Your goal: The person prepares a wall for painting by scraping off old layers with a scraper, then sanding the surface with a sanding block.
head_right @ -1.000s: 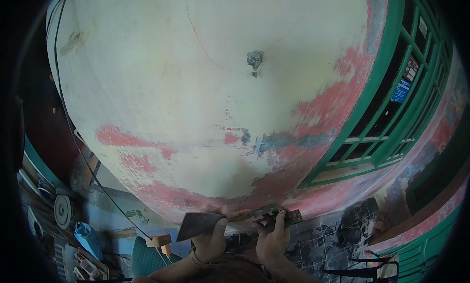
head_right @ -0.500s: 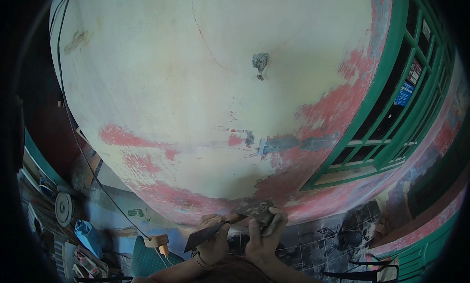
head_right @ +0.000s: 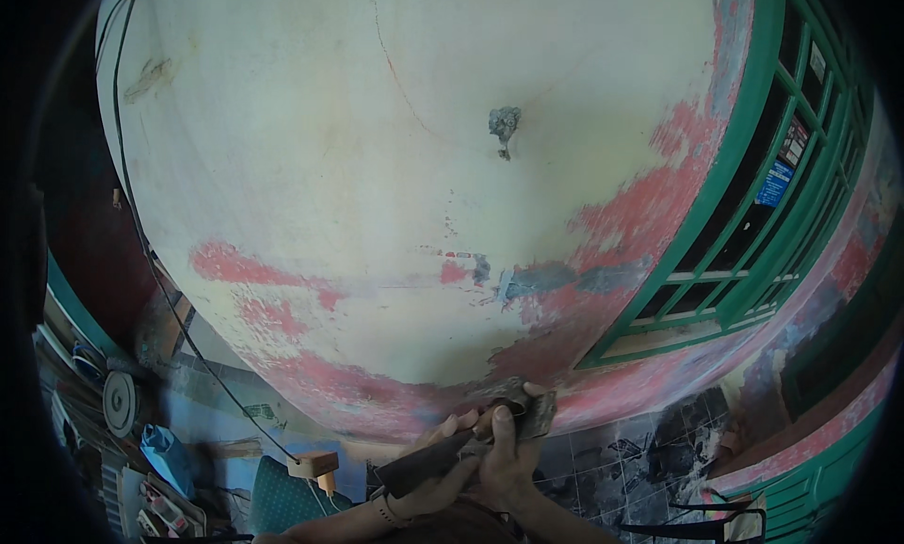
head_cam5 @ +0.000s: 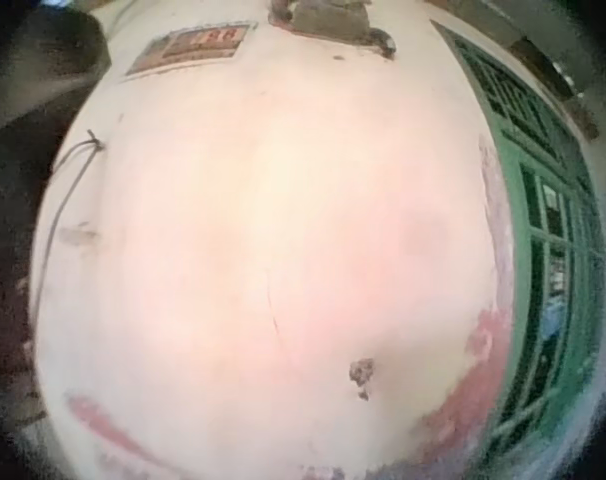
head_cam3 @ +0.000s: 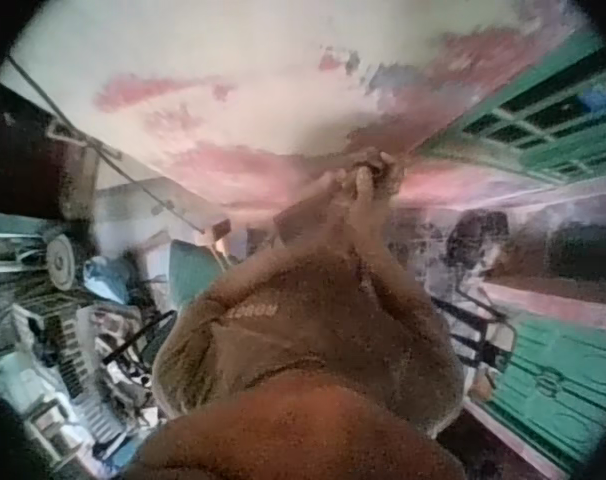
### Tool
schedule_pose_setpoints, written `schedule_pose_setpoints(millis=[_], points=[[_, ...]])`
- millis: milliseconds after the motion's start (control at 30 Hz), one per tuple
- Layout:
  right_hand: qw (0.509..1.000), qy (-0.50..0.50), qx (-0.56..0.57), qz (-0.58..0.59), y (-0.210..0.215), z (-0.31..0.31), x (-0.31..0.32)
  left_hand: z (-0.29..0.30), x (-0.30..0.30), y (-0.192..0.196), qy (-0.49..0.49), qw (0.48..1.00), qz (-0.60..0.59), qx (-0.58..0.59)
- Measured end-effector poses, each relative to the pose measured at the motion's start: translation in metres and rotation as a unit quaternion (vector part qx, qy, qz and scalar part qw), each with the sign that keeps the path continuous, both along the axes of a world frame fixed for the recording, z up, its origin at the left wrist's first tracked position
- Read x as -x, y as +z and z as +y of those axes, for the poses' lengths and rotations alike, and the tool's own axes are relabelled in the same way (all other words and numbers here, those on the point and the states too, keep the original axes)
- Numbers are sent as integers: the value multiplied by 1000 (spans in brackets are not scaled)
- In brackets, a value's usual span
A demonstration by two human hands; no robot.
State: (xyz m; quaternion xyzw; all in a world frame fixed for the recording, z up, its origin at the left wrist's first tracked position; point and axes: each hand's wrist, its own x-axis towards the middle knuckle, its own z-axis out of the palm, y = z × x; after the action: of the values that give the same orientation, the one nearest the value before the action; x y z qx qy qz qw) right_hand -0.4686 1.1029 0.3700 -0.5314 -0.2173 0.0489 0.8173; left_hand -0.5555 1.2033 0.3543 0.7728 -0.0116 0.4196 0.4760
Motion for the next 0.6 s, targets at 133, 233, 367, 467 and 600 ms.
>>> schedule_pose_setpoints(millis=[133,233,367,467,600], points=[[1000,-27,2,-6,22,-5,-10,33,2,19,-152,984,-5,-92],[997,-62,19,-41,35,-9,-10,63,15,27,-236,957,118,-123],[987,-58,82,-129,39,-7,-7,61,19,30,-325,890,179,266],[968,-60,145,-194,33,-6,-7,56,14,38,-331,925,122,141],[941,-63,172,-284,24,-5,-9,67,13,53,-385,896,176,134]])
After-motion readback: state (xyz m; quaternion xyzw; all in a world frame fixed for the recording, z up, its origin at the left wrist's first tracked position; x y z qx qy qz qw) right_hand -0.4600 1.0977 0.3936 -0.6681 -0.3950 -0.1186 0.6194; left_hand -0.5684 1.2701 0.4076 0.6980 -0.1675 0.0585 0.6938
